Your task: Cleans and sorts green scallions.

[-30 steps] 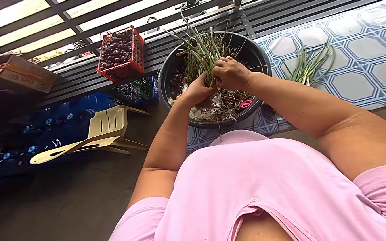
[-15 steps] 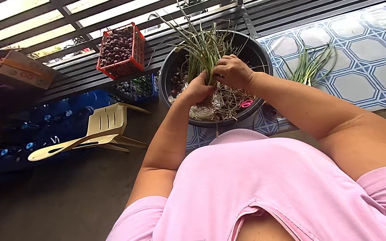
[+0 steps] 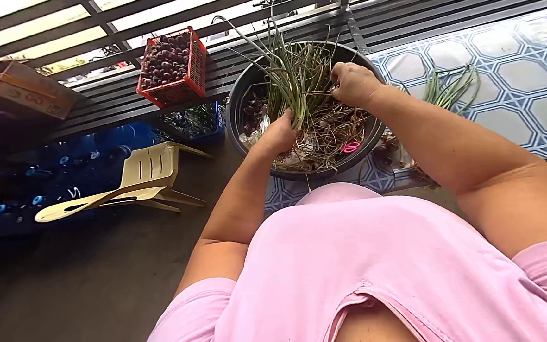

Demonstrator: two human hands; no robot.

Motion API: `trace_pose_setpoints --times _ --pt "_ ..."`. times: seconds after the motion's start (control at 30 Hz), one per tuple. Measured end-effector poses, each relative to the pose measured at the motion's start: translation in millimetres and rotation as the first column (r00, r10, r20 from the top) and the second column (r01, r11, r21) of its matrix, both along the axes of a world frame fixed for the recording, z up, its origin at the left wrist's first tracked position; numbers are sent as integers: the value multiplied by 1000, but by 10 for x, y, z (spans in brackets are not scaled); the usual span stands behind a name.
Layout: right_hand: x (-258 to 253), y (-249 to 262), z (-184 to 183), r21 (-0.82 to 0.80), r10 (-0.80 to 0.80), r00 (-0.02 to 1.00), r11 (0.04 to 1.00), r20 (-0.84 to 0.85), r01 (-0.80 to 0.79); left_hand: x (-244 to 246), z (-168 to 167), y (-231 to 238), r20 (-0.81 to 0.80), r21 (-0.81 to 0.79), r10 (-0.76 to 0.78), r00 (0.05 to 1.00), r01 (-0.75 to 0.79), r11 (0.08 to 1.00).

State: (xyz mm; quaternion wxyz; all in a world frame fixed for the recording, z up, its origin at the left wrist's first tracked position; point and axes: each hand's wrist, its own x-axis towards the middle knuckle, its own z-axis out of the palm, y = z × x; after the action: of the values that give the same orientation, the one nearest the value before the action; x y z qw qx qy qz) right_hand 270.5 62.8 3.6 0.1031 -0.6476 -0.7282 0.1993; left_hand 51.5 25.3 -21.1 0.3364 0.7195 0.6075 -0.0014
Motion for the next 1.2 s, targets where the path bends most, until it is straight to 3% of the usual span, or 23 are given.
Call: trace_pose_setpoints --times 0.07,0.17,0.23,0.4,0.53,0.63,0.77,0.97,1.1,1.2 --pt "-110 -93 -43 186 232 972 957 -31 -222 31 75 4 -79 13 -28 996 30 999" --pt "-297 -151 -205 479 570 817 697 81 -533 79 139 -18 -153 52 -95 984 104 993" --pt "-351 -138 -255 506 605 772 613 194 -608 113 173 -25 -171 72 -127 977 141 987" --pt "-365 -112 -306 483 591 747 580 306 -656 140 210 -52 -200 91 -136 970 156 984" --pt "-407 -179 -406 542 538 815 629 216 -558 173 219 -73 -191 97 -132 973 152 984" --pt "-431 -182 -461 586 393 920 741 18 -328 209 232 -79 -183 90 -140 973 159 983" --pt "-199 -69 -82 400 31 975 915 -221 61 187 64 -115 -199 3 -190 961 195 981" --pt "300 74 157 252 -181 961 940 -207 231 61 79 -90 -153 18 -136 979 140 990" --pt "532 131 -6 138 -273 952 947 -135 291 -19 135 -42 90 51 -1 996 -3 999" --pt "656 108 -166 14 -280 959 960 -50 281 -120 36 44 479 -24 149 865 -157 987"
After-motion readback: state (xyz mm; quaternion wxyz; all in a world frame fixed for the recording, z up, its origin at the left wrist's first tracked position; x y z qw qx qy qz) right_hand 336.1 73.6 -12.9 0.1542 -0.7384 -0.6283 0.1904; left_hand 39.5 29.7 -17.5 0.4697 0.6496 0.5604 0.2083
